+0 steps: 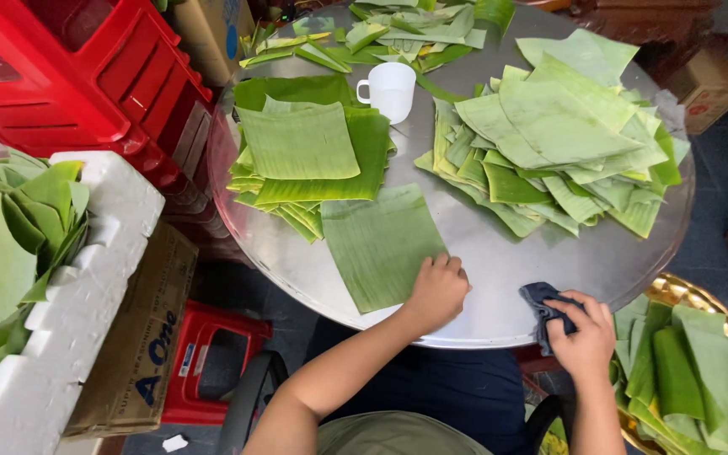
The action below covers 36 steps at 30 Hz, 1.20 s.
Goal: Cleaning banana leaves by wiping them with a cloth and stacking them on a table
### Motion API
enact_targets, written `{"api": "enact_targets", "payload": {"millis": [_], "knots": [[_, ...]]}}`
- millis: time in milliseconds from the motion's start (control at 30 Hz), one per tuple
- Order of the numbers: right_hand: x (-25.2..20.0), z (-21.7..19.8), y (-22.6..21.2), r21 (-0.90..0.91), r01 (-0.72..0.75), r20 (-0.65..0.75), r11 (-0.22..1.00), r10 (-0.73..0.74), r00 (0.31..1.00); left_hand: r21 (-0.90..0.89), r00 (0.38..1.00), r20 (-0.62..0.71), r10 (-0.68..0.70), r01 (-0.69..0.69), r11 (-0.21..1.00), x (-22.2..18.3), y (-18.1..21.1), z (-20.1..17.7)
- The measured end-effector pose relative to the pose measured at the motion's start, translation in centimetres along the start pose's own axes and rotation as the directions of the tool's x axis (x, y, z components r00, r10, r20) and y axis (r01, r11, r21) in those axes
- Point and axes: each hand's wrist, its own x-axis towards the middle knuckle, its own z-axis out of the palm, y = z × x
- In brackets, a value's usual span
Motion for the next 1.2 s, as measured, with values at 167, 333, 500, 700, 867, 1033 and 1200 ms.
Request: {"api": "enact_targets", "payload": {"millis": [167,333,500,700,867,1033,1200], "knots": [[-0.1,0.2,0.4,-0.004,-0.034,0.027,0.999,0.034,0.999,0.128,0.987,-0.055,0.150,-0.142,0.982,-1.5,1.0,0.0],[0.3,-0.1,0.3,0.011,-0.009,0.005,1.000,0.009,1.000,0.104,0.945,-0.053,0.322,-0.315,0.943,-5.0,1.7,-3.5],[0.5,0.2,1.3,0.168,0.032,-0.078,0.985,-0.019,0.997,-0.121,0.847,-0.023,0.532,-0.530,0.839,-9.7,0.6,-6.5],[0.4,0.3,2.3,0.218,0.017,-0.162,0.976,0.019,0.987,-0.359,0.943,-0.164,0.291,-0.332,0.872,-12.3,-6.2,-8.3],[0.5,0.7,2.1,0.276,0.007,-0.170,0.961,0.042,0.985,-0.172,0.962,-0.138,-0.236,0.212,0.962,-14.5,-8.6,-8.4],[1.5,-0.2,-0.8,0.327,-0.031,-0.157,0.944,0.086,0.984,-0.144,0.923,-0.065,-0.378,0.366,0.919,-13.6,-9.5,-7.4],[6.1,-2.2,-12.2,0.353,0.102,-0.106,0.930,-0.068,0.992,-0.359,0.954,0.209,-0.215,0.279,0.890,-9.1,-12.6,-9.6]]}}
